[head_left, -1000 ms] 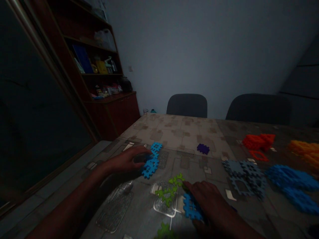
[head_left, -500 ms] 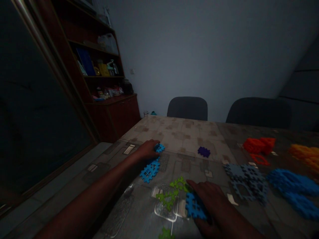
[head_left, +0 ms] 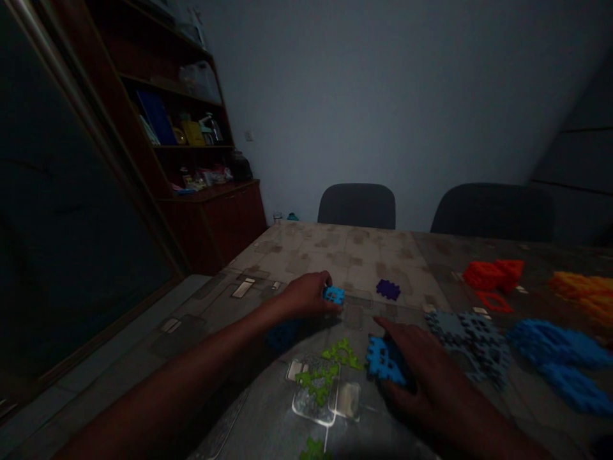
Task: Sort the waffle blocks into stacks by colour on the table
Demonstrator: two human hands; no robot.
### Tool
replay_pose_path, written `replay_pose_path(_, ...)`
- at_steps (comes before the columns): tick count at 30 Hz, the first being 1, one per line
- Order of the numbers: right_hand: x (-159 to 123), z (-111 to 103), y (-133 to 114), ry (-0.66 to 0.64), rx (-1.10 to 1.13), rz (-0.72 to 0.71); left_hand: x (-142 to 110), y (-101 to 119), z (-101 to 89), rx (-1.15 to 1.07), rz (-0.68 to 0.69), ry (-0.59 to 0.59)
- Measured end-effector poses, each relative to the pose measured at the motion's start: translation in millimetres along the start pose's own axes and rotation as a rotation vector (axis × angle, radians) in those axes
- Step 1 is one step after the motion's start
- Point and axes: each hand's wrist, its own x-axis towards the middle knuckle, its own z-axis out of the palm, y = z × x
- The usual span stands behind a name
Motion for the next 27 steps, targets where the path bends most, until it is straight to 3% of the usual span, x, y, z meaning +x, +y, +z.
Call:
replay_pose_path(5, 9, -10, 19, 0.213, 0.002, 0.070, -46, 67, 33.3, 0.002, 0.164, -0.007)
replay_pose_path(9, 8, -6, 18, 0.171, 0.036, 0.100, -62, 82, 44.5, 0.051, 0.188, -0.058)
replay_pose_path(12, 4, -1, 4, 0.086, 0.060, 0.081, -66, 60, 33.3, -0.022, 0.181, 0.007)
replay_pose_path(16, 2, 6, -18, -0.023, 0.048, 0.053, -72, 3, 16.3, -0.108, 0.158, 0.167)
replay_pose_path(20, 1, 13, -31, -0.108, 0.019, 0.052, -77, -47, 19.1, -0.140, 0.086, 0.245)
replay_pose_path(23, 2, 13, -35, -0.157, 0.016, 0.079, -77, -65, 27.2, -0.146, 0.078, 0.253)
replay_pose_path(27, 5, 7, -39, -0.211, 0.037, 0.130, -77, -72, 35.9, -0.100, 0.068, 0.197)
